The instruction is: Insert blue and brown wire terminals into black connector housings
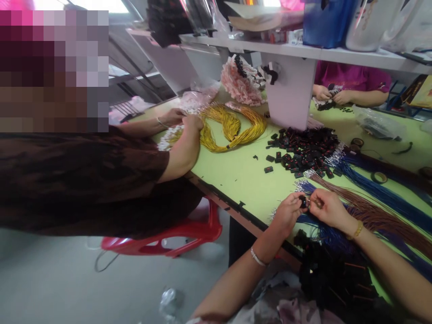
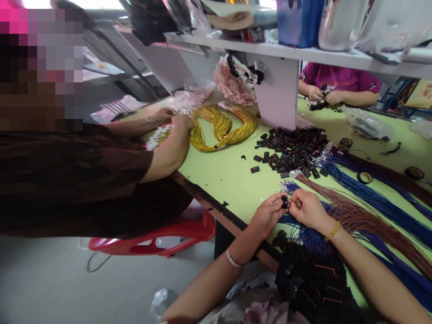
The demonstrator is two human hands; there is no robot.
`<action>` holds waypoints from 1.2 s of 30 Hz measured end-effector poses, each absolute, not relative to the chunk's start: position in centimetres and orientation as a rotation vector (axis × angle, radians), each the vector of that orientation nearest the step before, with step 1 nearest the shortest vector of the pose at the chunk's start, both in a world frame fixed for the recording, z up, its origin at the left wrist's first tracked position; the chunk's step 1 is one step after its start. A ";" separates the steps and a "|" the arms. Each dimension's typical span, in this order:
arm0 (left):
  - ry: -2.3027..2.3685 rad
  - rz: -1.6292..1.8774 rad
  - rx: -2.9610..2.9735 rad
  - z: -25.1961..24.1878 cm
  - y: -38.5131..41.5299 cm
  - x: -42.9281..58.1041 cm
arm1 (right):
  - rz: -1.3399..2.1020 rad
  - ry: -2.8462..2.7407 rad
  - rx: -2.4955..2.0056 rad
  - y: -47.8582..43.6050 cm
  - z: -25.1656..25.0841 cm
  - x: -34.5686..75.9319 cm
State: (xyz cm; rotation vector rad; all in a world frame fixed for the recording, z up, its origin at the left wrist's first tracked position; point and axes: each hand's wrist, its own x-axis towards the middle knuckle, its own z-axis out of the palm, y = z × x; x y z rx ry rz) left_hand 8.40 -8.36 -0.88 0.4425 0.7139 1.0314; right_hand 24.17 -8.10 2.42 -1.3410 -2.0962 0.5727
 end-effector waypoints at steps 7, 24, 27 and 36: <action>0.744 1.030 0.482 -0.8 -8.5 8.5 | 0.307 -2.265 -1.252 -8.1 1.9 24.2; 0.866 0.999 0.632 -1.0 -8.8 8.8 | 0.525 -2.252 -1.294 -8.1 1.8 24.4; 0.993 1.083 0.912 0.5 -10.3 9.0 | 0.755 -2.217 -1.311 -7.5 3.0 25.4; 0.334 0.723 2.269 3.6 -16.8 13.9 | 1.090 -2.341 -1.346 -5.7 4.3 23.8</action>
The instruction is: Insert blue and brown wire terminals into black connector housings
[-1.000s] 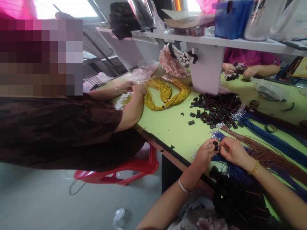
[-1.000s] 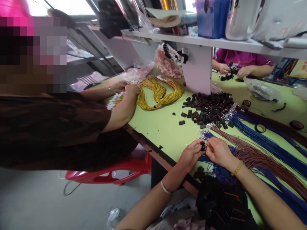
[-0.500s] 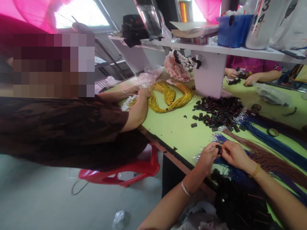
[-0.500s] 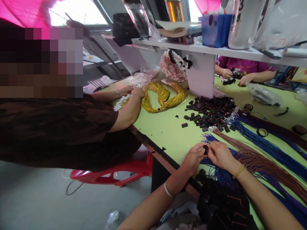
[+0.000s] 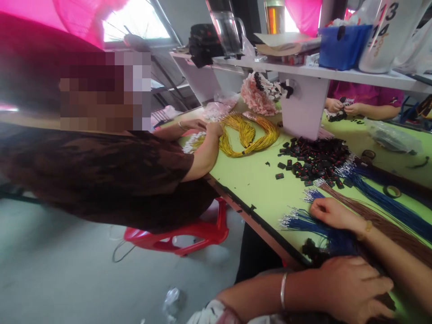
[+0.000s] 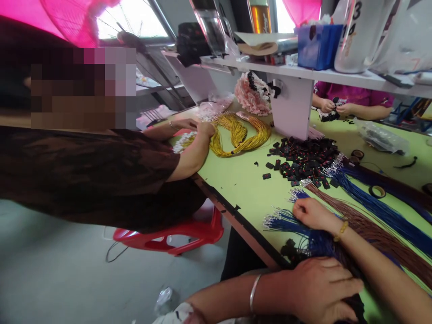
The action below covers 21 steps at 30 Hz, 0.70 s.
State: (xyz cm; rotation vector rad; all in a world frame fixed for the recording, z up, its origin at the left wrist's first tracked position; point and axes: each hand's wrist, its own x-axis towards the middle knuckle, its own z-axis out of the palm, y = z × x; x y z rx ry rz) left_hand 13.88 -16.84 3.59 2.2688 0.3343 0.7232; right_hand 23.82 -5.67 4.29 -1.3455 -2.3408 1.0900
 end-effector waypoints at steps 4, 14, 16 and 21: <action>0.373 0.837 2.139 3.6 -17.0 13.5 | 0.676 -2.412 -1.504 -6.2 1.6 21.6; 1.380 1.193 1.831 2.6 -3.2 2.4 | 0.753 -2.281 -1.370 -6.6 0.7 22.3; 1.559 1.098 1.877 1.3 0.1 0.7 | 0.876 -2.181 -1.335 -6.6 0.8 22.2; 1.731 0.701 2.068 -0.6 2.9 -0.5 | 1.078 -1.976 -1.234 -6.6 0.8 22.0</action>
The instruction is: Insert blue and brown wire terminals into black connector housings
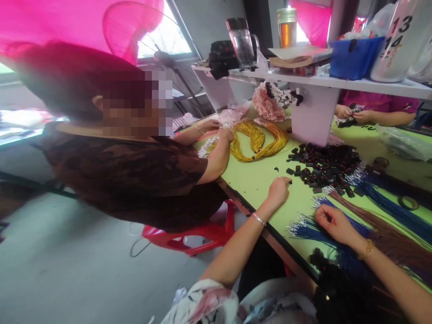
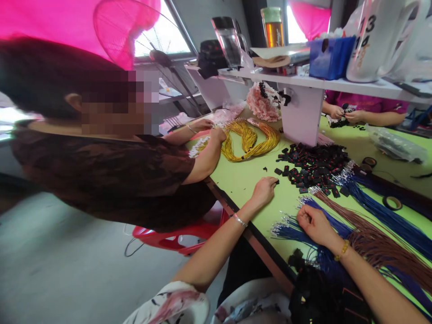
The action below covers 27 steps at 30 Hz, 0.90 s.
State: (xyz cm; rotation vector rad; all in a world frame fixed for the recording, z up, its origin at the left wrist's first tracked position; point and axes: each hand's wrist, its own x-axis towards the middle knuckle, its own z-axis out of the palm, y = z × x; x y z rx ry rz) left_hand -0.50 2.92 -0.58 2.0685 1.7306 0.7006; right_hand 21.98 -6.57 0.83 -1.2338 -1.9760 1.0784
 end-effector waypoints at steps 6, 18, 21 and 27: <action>1.840 0.629 2.076 -0.4 0.7 -0.8 | 1.156 -1.906 -1.192 -6.5 1.1 21.8; 0.920 1.088 0.805 0.6 -4.9 1.6 | 1.006 -1.907 -1.174 -7.1 2.0 21.2; 0.761 1.029 0.609 1.0 -6.1 3.1 | 0.954 -1.908 -1.209 -7.1 2.2 21.3; 0.662 1.006 0.489 0.9 -7.0 4.2 | 0.772 -1.970 -1.175 -7.3 2.5 21.4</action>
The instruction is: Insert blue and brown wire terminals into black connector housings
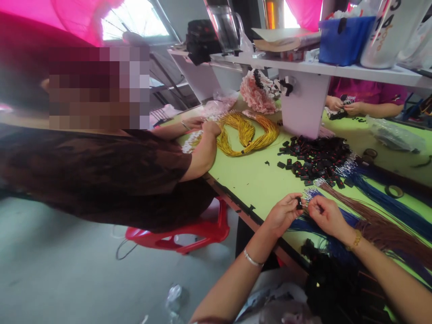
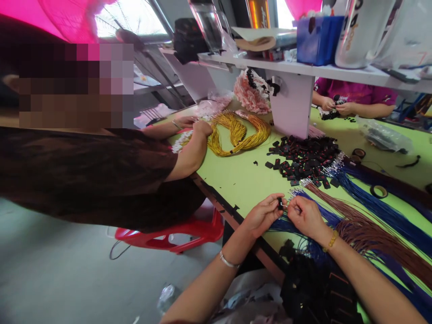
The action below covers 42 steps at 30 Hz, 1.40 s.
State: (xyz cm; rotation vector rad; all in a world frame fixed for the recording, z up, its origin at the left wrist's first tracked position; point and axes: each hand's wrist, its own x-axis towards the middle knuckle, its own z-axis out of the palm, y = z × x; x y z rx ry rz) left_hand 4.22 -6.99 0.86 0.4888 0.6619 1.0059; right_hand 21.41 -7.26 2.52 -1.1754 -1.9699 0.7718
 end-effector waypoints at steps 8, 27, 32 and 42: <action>0.636 0.998 0.482 0.6 -7.3 4.5 | 0.685 -2.041 -1.211 -7.5 2.2 21.4; 0.850 1.029 0.500 0.3 -8.0 5.4 | 0.437 -2.235 -1.111 -7.5 1.9 21.2; 0.876 1.086 0.444 0.3 -7.8 5.4 | 0.538 -2.230 -1.095 -7.2 1.7 21.5; 0.934 1.094 0.540 0.7 -8.4 6.0 | 0.667 -2.170 -1.219 -6.1 2.8 22.7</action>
